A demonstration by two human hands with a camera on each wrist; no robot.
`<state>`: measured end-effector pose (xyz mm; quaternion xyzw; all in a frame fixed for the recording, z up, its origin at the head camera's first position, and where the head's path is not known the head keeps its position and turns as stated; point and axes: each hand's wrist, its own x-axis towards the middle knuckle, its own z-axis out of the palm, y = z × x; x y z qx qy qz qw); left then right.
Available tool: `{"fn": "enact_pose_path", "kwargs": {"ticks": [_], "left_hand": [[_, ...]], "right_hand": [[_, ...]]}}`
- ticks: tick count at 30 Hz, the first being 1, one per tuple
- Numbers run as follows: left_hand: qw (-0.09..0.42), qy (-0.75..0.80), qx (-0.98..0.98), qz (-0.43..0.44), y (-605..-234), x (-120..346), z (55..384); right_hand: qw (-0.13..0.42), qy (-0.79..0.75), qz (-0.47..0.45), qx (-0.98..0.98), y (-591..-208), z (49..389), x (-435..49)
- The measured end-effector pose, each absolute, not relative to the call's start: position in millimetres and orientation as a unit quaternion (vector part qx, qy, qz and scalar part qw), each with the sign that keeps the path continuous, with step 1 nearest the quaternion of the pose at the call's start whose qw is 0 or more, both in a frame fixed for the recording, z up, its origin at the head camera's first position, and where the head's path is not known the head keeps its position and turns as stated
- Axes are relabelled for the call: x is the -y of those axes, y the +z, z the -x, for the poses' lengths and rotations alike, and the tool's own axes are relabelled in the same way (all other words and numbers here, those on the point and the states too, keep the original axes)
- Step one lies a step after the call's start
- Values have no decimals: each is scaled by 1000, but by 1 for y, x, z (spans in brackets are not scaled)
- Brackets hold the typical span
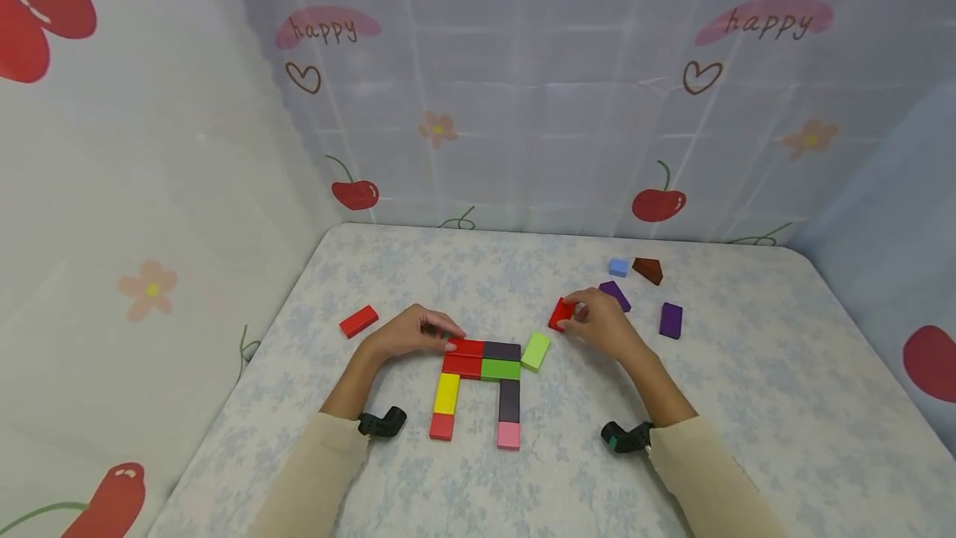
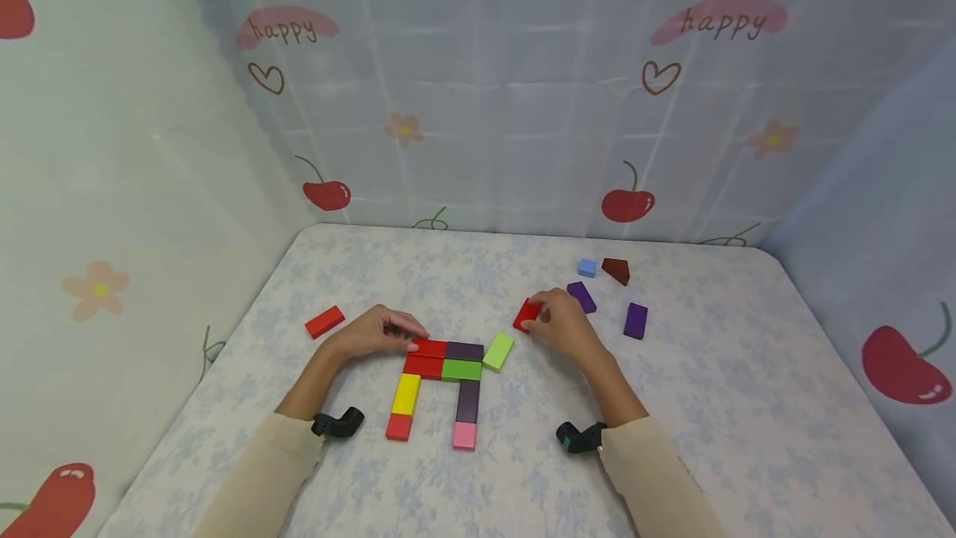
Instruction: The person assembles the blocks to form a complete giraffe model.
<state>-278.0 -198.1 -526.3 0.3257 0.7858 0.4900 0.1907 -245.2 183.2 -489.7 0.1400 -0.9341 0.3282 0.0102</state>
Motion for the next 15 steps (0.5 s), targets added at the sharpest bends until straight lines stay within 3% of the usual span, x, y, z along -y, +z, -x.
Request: {"fn": "enact_pose_path", "kwargs": {"ticks": [15], "left_hand": [[195,495,-782,-324,-525,197,277]], "right_hand": [[39,382,-149,911,-499,242,-177]]}}
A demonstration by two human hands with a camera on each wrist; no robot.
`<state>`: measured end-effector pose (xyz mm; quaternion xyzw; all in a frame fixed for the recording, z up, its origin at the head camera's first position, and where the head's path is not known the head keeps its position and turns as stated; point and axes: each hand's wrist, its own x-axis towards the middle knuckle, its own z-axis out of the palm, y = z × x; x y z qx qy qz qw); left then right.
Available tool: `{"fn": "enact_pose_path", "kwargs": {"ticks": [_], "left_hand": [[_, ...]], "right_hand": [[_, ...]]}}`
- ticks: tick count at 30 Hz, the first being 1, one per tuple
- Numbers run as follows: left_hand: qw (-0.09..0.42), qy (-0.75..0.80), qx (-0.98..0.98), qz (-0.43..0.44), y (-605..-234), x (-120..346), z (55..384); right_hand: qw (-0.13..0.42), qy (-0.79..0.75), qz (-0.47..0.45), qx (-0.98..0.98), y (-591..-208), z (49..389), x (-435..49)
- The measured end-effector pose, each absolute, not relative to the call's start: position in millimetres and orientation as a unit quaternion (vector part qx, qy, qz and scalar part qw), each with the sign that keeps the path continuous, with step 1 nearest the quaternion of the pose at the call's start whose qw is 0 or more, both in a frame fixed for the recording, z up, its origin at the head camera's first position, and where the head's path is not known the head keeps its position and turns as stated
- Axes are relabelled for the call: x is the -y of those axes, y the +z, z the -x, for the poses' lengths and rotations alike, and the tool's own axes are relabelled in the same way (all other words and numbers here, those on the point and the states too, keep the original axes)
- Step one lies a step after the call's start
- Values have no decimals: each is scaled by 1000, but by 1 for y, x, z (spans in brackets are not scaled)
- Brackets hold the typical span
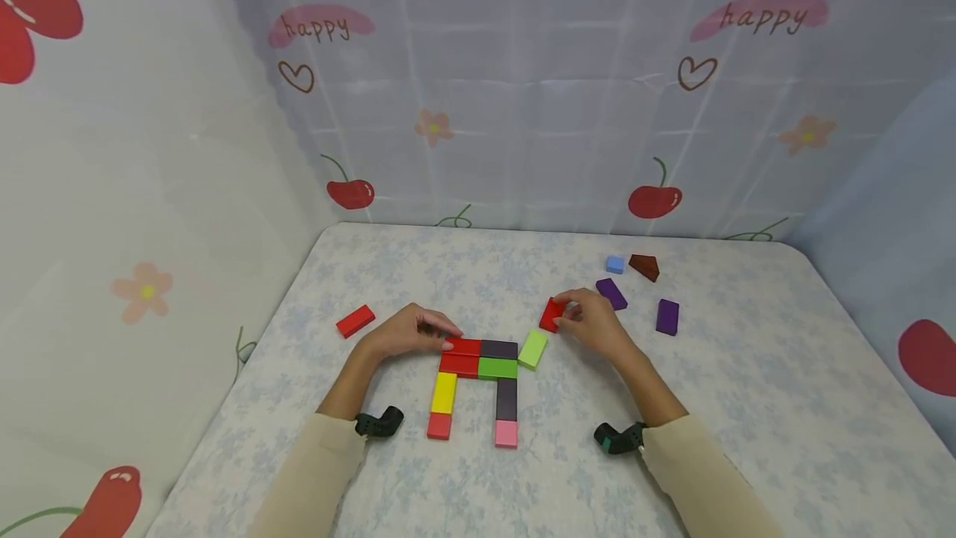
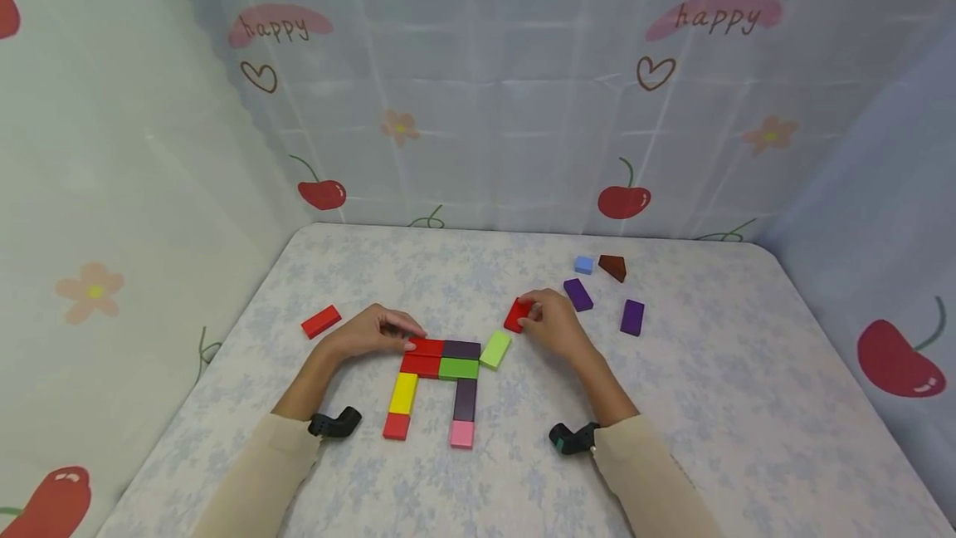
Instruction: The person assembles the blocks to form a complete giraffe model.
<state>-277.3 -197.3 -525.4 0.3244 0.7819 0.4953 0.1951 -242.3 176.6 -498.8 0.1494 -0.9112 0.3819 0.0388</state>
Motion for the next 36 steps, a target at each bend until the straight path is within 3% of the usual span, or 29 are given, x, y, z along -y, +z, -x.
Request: {"fn": "enact_pose_path", "kwargs": {"ticks": [36], "left_hand": [[194,495,-784,-321,-527,197,277]], "right_hand": [[2,382,-150,912,-493,237,-169]]}}
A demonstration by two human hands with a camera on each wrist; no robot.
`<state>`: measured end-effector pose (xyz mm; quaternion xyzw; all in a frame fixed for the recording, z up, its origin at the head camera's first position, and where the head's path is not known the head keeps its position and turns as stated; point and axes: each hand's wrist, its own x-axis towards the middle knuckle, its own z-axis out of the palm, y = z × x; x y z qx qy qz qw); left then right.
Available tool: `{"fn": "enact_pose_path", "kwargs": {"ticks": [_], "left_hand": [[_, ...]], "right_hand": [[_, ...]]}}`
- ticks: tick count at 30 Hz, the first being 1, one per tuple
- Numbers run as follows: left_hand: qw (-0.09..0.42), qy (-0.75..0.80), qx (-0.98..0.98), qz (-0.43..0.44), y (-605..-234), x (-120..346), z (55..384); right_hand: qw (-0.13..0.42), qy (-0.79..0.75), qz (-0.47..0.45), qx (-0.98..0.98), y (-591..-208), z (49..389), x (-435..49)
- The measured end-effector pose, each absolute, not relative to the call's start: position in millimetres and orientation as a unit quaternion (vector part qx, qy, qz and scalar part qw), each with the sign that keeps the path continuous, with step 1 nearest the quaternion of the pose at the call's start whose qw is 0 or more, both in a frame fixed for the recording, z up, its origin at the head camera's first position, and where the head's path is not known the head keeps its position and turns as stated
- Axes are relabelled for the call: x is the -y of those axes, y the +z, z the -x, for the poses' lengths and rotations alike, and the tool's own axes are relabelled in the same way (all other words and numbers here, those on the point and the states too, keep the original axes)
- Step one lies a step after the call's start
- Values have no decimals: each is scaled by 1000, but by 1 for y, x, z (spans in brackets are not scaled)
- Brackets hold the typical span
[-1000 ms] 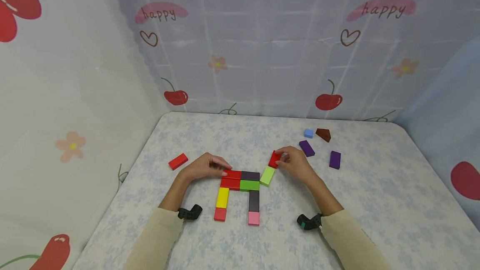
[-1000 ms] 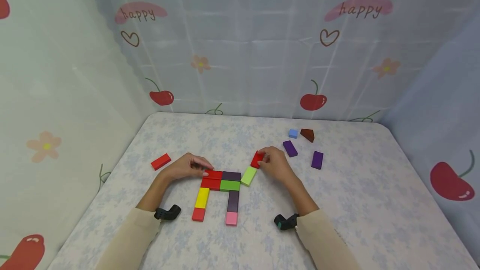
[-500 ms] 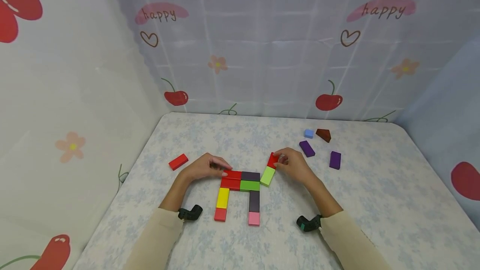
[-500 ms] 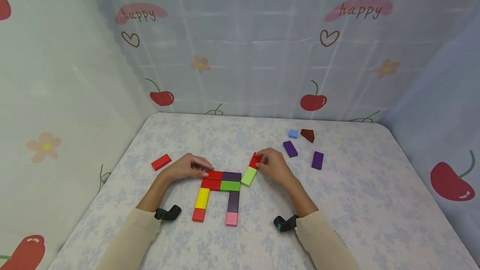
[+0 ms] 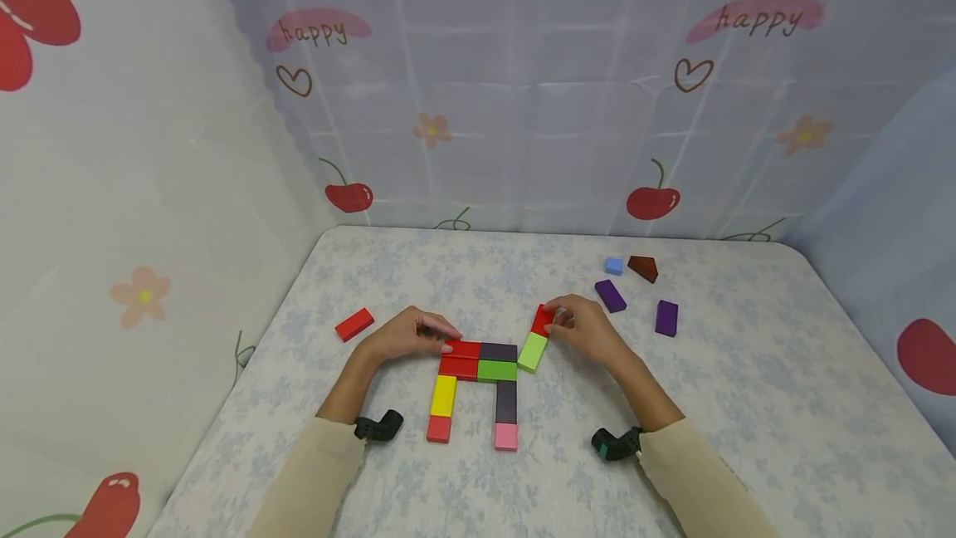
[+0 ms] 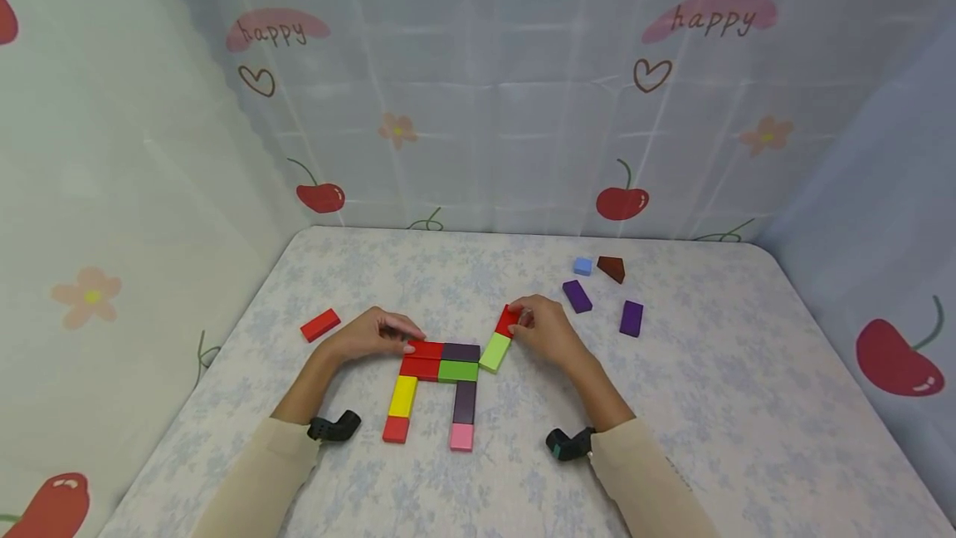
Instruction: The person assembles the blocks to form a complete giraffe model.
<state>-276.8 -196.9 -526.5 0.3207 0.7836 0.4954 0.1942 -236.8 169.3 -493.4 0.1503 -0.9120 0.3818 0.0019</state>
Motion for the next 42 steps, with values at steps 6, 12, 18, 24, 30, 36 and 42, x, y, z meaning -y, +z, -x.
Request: {"fn": "enact_pose_path", "kwargs": {"ticks": [6,12,18,24,30,36,42], "left_hand": [[192,497,-784,-320,-526,196,276],[193,497,-784,-319,-525,197,276],[194,495,-785,-317,-527,197,276],[195,499,-784,-313,-527,197,275],[195,505,-780,-315,-527,197,276],[196,500,-781,-318,-528,197,276],[194,496,-782,-322,-527,197,276]], "right_hand": [[28,381,-124,916,-479,240,-196],[67,375,-107,918,-467,243,-240],[76,369,-64,924,-459,237,-280],[24,355,-16,935,-462,233,-318],[-39,341,-13,939,-467,226,-342],[-62,337,-24,939,-475,224,-351],[-75,347,-30,934,-478,226,-347]]}}
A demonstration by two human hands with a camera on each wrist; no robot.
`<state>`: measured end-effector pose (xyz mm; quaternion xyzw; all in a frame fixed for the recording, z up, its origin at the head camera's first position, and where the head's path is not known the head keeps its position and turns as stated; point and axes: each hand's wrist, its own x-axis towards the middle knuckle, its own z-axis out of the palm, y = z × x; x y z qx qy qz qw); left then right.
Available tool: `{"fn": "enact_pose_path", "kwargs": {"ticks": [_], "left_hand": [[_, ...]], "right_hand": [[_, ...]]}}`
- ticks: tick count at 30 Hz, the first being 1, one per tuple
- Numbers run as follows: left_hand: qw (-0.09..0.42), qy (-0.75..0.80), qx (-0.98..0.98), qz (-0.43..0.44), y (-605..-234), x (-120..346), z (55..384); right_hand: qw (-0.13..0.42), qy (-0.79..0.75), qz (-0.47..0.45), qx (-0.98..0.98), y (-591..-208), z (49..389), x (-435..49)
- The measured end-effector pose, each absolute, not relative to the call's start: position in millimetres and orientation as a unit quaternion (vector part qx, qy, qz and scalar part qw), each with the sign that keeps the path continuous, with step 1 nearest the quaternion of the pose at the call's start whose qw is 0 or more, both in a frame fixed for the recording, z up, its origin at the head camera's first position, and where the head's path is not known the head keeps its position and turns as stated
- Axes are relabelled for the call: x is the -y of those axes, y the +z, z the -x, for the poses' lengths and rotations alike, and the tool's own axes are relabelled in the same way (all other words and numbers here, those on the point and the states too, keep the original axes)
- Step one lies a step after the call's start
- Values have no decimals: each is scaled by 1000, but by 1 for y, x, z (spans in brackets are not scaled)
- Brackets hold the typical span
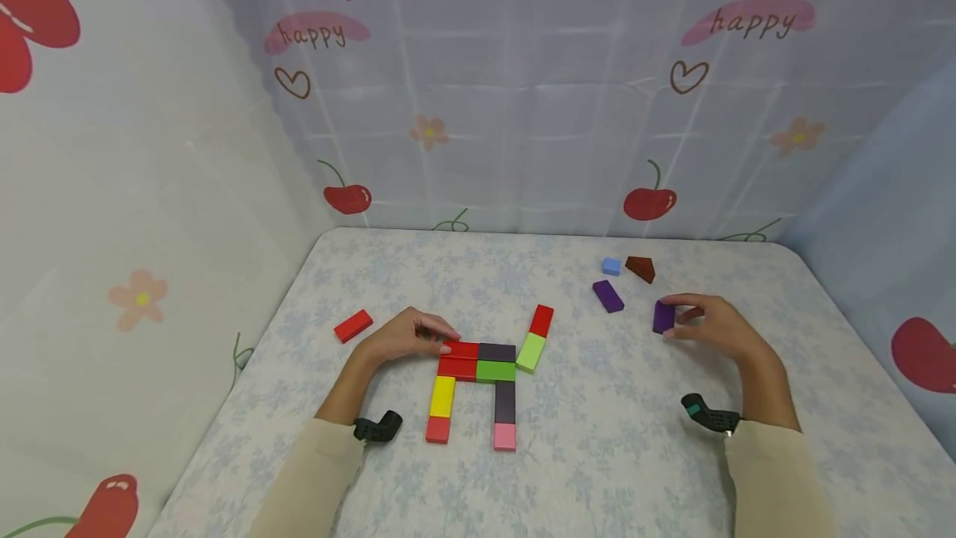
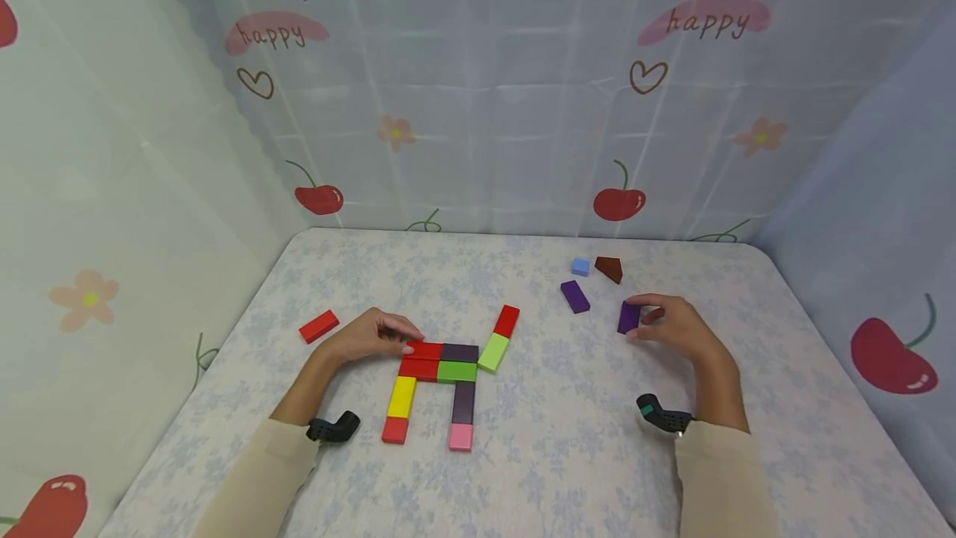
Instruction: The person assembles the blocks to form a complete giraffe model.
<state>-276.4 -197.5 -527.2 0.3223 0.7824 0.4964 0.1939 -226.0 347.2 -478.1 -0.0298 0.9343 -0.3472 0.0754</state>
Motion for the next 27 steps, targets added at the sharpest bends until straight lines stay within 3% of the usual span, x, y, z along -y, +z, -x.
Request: {"fn": "enact_pose_path", "kwargs": {"ticks": [11,27], "left_hand": [[197,498,-781,-323,-525,197,275],[196,501,-779,-323,-523,196,275]], "right_hand": [[87,-323,23,-942,-479,230,-343],[24,-327,37,-944,-468,227,-338]]}}
